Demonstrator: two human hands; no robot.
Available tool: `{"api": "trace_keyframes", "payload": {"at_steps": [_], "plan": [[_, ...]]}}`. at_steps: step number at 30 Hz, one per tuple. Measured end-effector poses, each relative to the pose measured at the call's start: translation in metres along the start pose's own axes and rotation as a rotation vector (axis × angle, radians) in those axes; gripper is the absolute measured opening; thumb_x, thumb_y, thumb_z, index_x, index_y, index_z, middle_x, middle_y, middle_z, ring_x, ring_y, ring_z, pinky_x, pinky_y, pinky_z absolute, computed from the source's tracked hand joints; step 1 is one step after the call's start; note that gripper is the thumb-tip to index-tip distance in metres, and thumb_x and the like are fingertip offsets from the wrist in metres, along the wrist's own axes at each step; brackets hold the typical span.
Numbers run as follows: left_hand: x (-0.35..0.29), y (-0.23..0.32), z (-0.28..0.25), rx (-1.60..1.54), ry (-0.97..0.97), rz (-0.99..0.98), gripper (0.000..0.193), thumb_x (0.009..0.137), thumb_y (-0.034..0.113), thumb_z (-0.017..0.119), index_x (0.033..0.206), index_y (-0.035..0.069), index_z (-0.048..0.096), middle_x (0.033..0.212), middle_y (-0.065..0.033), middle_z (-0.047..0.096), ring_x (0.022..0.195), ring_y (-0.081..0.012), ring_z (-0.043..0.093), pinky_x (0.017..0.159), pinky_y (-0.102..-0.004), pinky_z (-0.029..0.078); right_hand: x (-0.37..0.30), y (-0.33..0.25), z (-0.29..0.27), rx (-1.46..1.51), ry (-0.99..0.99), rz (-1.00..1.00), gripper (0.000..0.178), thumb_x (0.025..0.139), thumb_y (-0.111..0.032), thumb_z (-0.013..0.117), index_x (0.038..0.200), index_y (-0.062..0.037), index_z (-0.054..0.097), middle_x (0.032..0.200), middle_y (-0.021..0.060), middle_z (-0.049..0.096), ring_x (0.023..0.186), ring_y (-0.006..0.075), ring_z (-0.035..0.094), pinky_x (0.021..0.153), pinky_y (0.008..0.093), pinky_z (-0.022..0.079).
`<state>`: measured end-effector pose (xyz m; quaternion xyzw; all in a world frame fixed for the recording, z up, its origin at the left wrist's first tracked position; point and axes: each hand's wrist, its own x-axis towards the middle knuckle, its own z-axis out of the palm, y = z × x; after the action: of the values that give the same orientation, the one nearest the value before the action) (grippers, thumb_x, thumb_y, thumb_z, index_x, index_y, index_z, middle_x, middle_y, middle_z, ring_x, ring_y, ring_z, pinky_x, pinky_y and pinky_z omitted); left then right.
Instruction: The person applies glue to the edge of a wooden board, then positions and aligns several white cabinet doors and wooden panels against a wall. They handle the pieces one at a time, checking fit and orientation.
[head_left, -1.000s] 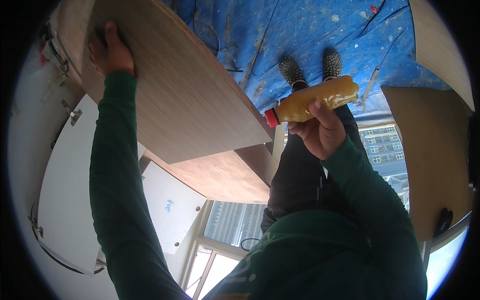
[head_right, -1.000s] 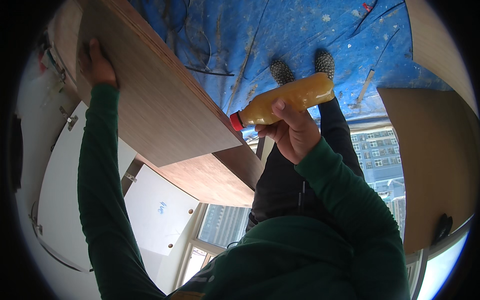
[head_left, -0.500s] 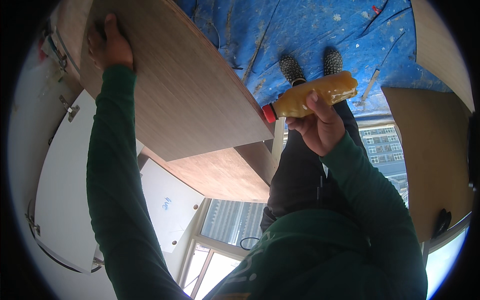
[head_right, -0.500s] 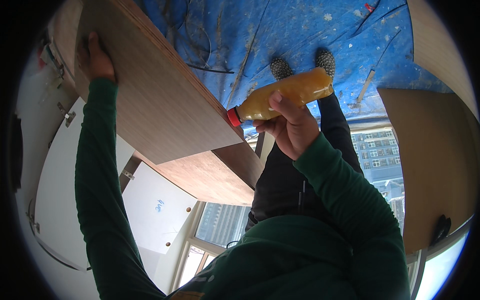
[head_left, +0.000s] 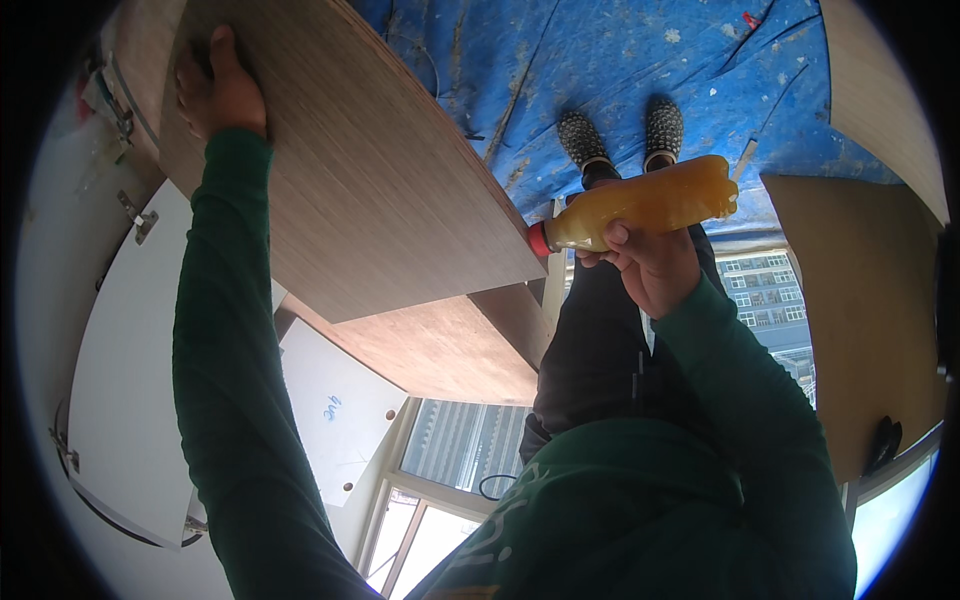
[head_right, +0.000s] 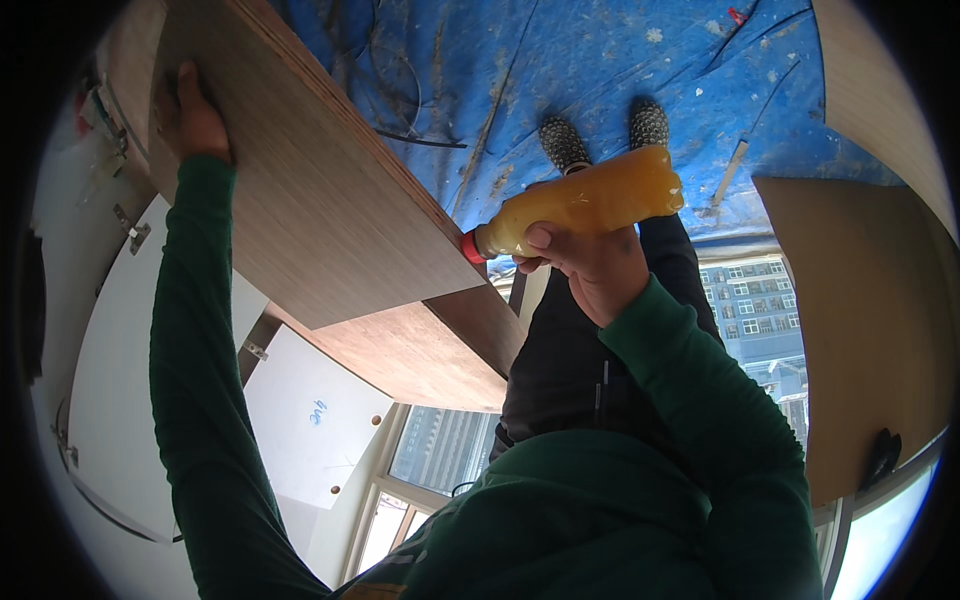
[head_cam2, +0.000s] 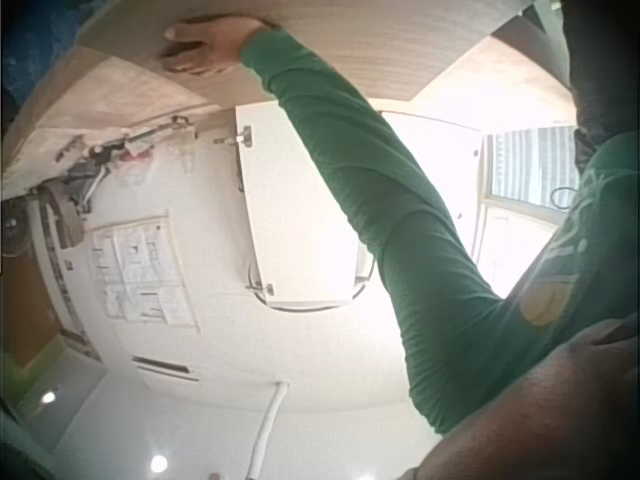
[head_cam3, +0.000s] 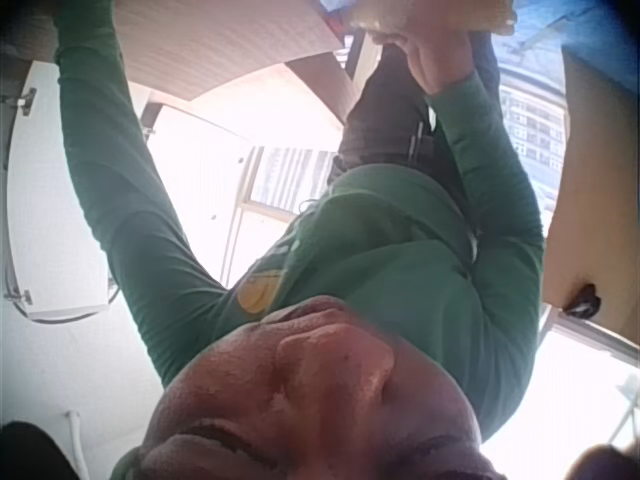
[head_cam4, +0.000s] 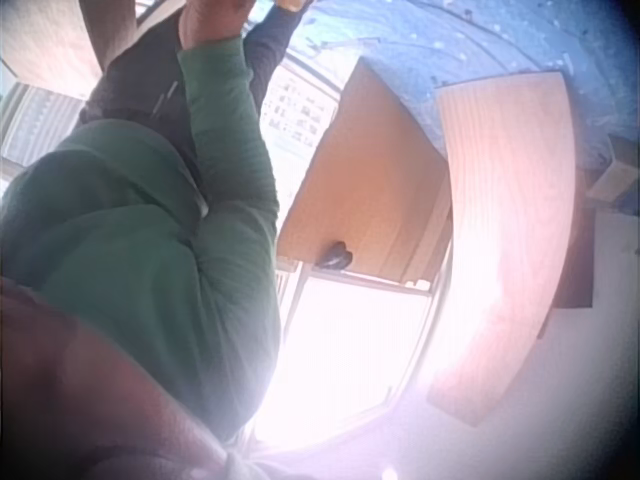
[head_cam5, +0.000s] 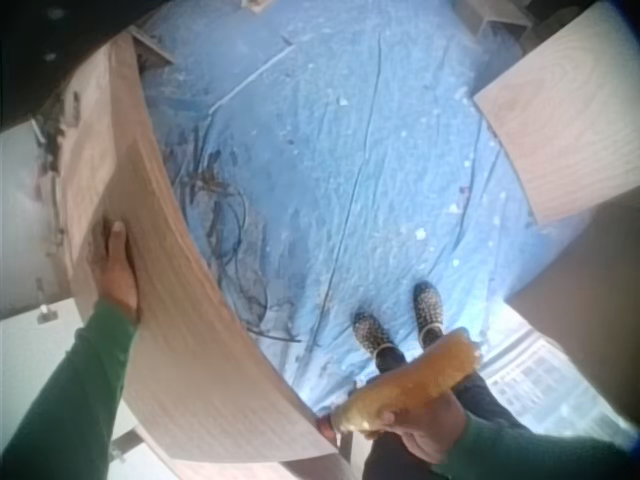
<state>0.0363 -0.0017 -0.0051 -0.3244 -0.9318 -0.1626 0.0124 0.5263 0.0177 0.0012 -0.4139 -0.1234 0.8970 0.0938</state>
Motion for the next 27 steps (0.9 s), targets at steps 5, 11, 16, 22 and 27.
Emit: {"api": "trace_keyframes", "payload": {"at_steps": [5,11,16,22,27], "plan": [[0.001,-0.001,0.001,0.014,0.002,0.005,0.09,0.095,0.075,0.053,0.158,0.011,0.052,0.162,-0.016,0.051,0.15,-0.0433,0.044,0.123,-0.061,0.032,0.007,-0.008,0.012,0.003,-0.021,-0.022,0.056,0.095,-0.026,0.081,0.137,0.0016,0.058,0.123,0.0176,0.071,0.101,0.0273,0.073,0.085,0.0415,0.062],[0.0,-0.001,0.001,0.01,0.017,0.006,0.089,0.095,0.074,0.053,0.158,0.011,0.053,0.162,-0.0163,0.052,0.149,-0.043,0.044,0.123,-0.0602,0.033,0.007,-0.007,0.01,-0.054,-0.005,-0.025,0.053,0.095,-0.024,0.081,0.136,0.0014,0.059,0.124,0.0179,0.071,0.101,0.0274,0.074,0.086,0.0418,0.062],[-0.001,0.002,0.0,0.003,0.023,0.016,0.089,0.095,0.074,0.054,0.157,0.01,0.054,0.161,-0.0174,0.053,0.149,-0.0429,0.045,0.123,-0.0585,0.034,0.019,-0.017,0.024,-0.044,-0.005,-0.043,0.055,0.094,-0.024,0.081,0.136,0.0018,0.058,0.126,0.0186,0.07,0.106,0.029,0.073,0.088,0.0435,0.062],[0.0,0.003,0.0,-0.002,0.031,0.002,0.089,0.095,0.074,0.054,0.157,0.01,0.054,0.16,-0.0178,0.054,0.148,-0.0434,0.047,0.122,-0.0581,0.035,0.026,-0.015,0.028,-0.031,-0.003,-0.07,0.058,0.091,-0.024,0.083,0.136,0.002,0.059,0.128,0.0184,0.07,0.109,0.0291,0.073,0.088,0.0443,0.062],[-0.001,0.001,0.001,-0.028,0.02,-0.006,0.09,0.095,0.074,0.054,0.157,0.01,0.054,0.16,-0.0175,0.054,0.148,-0.0439,0.046,0.122,-0.0585,0.035,0.005,-0.015,0.016,-0.122,-0.037,-0.038,0.058,0.09,-0.022,0.083,0.136,0.0029,0.058,0.127,0.0186,0.07,0.106,0.028,0.073,0.086,0.0425,0.062]]}}
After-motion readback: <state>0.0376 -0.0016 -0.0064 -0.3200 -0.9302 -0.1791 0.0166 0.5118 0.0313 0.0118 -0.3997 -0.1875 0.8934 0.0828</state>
